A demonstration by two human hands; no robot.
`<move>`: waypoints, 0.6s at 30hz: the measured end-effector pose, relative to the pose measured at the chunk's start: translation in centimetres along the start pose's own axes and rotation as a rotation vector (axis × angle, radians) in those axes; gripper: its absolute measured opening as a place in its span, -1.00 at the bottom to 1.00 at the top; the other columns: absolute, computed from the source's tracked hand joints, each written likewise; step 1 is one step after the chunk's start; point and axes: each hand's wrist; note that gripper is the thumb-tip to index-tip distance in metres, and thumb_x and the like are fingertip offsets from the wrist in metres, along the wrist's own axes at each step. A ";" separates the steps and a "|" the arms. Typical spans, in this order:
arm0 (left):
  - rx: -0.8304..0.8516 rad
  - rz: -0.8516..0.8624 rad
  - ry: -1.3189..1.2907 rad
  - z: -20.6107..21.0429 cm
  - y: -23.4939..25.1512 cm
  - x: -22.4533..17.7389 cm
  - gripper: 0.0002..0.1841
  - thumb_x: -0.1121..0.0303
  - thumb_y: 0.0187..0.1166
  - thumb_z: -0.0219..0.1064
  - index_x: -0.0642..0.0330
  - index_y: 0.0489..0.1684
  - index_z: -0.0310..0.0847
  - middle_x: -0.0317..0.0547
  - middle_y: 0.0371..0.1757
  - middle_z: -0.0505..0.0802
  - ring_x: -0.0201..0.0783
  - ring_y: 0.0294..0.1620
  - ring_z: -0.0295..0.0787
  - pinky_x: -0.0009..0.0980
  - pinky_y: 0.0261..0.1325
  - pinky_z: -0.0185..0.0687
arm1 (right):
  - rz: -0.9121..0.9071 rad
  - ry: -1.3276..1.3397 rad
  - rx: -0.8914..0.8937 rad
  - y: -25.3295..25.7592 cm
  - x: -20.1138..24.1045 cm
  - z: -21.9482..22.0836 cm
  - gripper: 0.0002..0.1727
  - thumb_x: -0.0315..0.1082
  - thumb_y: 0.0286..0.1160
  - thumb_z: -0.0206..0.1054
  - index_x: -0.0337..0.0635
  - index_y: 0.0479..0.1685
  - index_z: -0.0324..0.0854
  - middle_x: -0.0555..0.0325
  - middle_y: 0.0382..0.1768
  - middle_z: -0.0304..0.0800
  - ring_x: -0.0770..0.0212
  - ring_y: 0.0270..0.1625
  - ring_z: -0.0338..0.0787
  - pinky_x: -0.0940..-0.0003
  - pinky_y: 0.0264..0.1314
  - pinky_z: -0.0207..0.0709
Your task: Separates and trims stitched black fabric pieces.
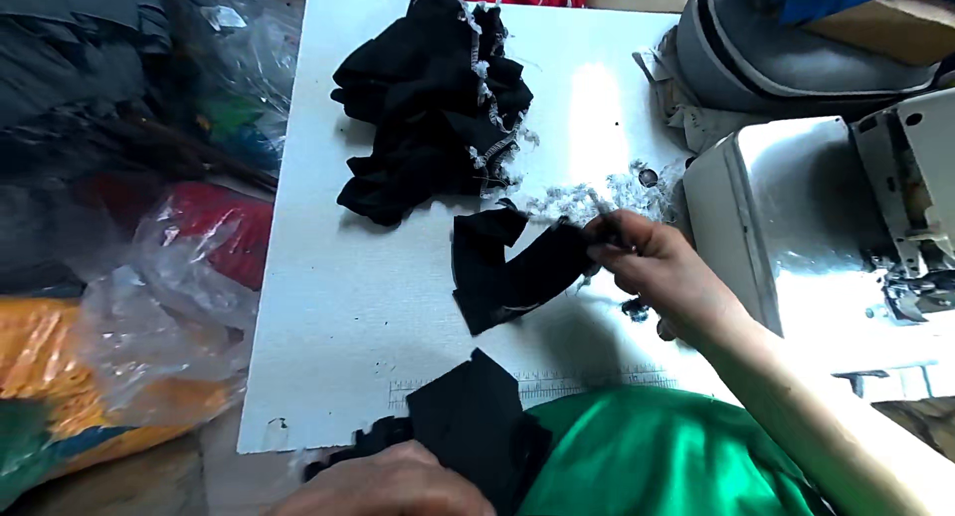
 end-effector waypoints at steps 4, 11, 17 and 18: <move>-0.125 -0.126 -0.097 0.5 -0.4 0.2 -0.76 0.26 0.77 0.16 0.10 0.00 0.77 -0.29 0.54 0.64 -0.46 0.46 0.63 -0.47 0.47 0.61 | 0.223 0.281 -0.117 0.6 0.3 -0.9 -0.88 -0.44 0.77 0.08 -0.07 0.06 0.49 0.35 -0.44 0.67 0.60 -0.69 0.46 0.73 -0.72 0.31; -0.439 0.088 0.001 1.6 0.5 3.7 -0.68 0.14 0.85 0.01 -0.12 0.16 0.73 -0.47 0.26 0.86 -0.45 0.38 0.72 -0.46 0.52 0.56 | 0.017 0.211 0.259 -1.1 1.1 -0.5 -0.85 -0.49 0.66 0.14 -0.16 -0.03 0.61 0.42 -0.59 0.58 0.67 -0.67 0.43 0.78 -0.67 0.27; -0.286 0.044 -0.116 2.0 3.0 6.1 -0.61 -0.11 0.69 0.19 -0.14 0.24 0.69 -0.55 0.19 0.84 -0.62 0.28 0.71 -0.60 0.34 0.62 | 0.085 0.227 0.505 -2.8 1.0 0.0 -0.83 -0.45 0.65 0.20 -0.16 0.00 0.71 0.47 -0.57 0.61 0.71 -0.59 0.49 0.81 -0.54 0.37; -0.268 0.040 -0.086 2.1 3.3 6.3 -0.59 -0.12 0.65 0.25 -0.12 0.26 0.66 -0.56 0.21 0.80 -0.68 0.28 0.67 -0.67 0.32 0.60 | 0.098 0.231 0.526 -3.0 0.9 0.0 -0.81 -0.45 0.66 0.19 -0.17 0.02 0.71 0.50 -0.54 0.62 0.73 -0.56 0.50 0.82 -0.50 0.39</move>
Point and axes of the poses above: each hand's wrist, its own y-axis towards the middle knuckle, its own z-axis out of the palm, x = y × z
